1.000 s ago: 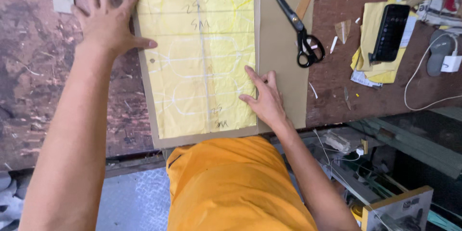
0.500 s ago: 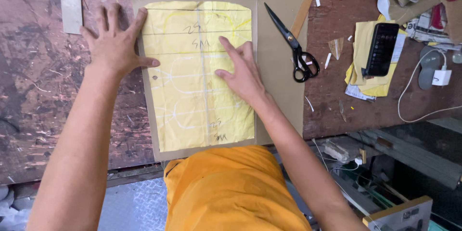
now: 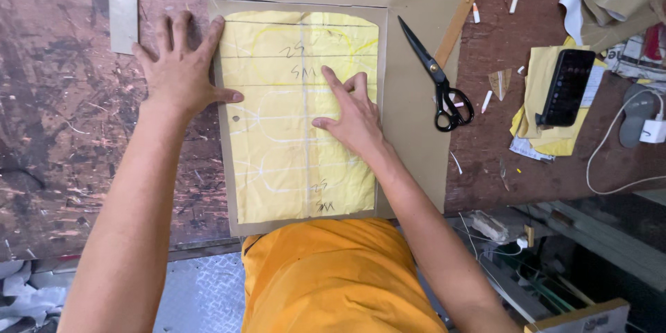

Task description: The person measures and marks a large sheet of cardboard using a tape measure and ruler, then cuts along the marked line with scissors. They place a yellow patterned template on the cut piece, trace its outline, and cut around the template. Finally, they align and mark another section of cardboard.

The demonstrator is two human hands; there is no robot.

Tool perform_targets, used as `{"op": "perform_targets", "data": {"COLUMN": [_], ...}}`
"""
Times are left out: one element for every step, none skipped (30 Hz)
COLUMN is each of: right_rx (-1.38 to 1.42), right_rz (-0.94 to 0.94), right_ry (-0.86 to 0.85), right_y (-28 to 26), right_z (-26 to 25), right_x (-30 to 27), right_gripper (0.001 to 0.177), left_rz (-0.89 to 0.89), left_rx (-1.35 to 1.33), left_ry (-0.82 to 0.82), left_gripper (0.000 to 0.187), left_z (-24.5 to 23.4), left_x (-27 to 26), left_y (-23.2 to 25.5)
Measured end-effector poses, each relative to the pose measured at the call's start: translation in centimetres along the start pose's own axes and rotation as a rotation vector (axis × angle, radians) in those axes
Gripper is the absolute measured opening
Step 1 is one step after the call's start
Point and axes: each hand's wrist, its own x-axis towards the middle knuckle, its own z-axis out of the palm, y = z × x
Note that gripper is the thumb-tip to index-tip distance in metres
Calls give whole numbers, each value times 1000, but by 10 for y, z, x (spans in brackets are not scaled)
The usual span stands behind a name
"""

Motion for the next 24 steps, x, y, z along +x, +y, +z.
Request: {"op": "perform_targets", "data": {"right_rx": [-3, -4, -6, -5, -5, -6, -9, -11, -12, -7, -2, 0, -1, 0, 2, 0, -2, -6, 4, 13, 21, 21, 21, 22], "right_rz": [3, 7, 11, 8, 5, -1, 9, 21, 34, 35, 36, 30, 22, 12, 1, 7, 13, 20, 12, 2, -9, 0, 9, 16], "right_ry": [-3, -10, -16, -17, -18, -12, -17, -22, -27, -25, -23, -15, -1, 9, 18, 15, 11, 8, 21, 33, 45, 39, 34, 30], "right_y": [1, 2, 2, 3, 3, 3, 2, 2, 2, 2, 2, 2, 2, 1, 0, 0, 0, 0, 1, 2, 3, 3, 3, 1], "right_z": [0, 1, 1, 2, 3, 3, 3, 3, 4, 4, 5, 4, 3, 4, 5, 6, 8, 7, 7, 7, 6, 6, 6, 6], "right_x": [-1, -1, -2, -2, -3, 0, 2, 1, 0, 0, -1, 0, 1, 0, 2, 1, -1, -1, 0, 0, 1, 2, 1, -1], "right_gripper": [103, 103, 103, 104, 104, 104, 104, 104, 104, 104, 103, 103, 104, 105, 106, 106, 106, 106, 107, 108, 110, 110, 111, 111], "left_rz": [2, 4, 6, 8, -1, -8, -14, -29, -44, -61, -20, 19, 92, 160, 151, 141, 132, 100, 68, 34, 34, 31, 28, 20], "left_rx": [0, -2, -3, -3, -13, -23, -33, -81, -130, -179, -214, -249, -313, -372, -312, -254, -196, -212, -227, -245, -247, -247, -246, -250], "left_ry": [-3, -3, -4, -1, -8, -7, -7, 37, 80, 124, 251, 388, 408, 426, 436, 437, 438, 431, 424, 418, 421, 422, 422, 410], "left_gripper": [144, 143, 143, 142, 142, 142, 141, 135, 128, 122, 111, 100, 88, 77, 68, 60, 52, 53, 53, 55, 57, 59, 62, 63], "left_z": [1, 3, 5, 6, 7, 5, 4, 4, 4, 5, 10, 18, 28, 38, 46, 56, 63, 68, 71, 71, 70, 67, 65, 62], "left_x": [1, 1, 1, 2, 1, 2, 2, -1, -5, -9, -15, -19, -21, -22, -18, -17, -14, -9, -4, 2, 6, 8, 7, 6], "left_y": [0, 0, -1, -3, -4, -4, -1, 5, 13, 23, 41, 63, 88, 109, 121, 132, 138, 140, 142, 143, 142, 141, 140, 140]}}
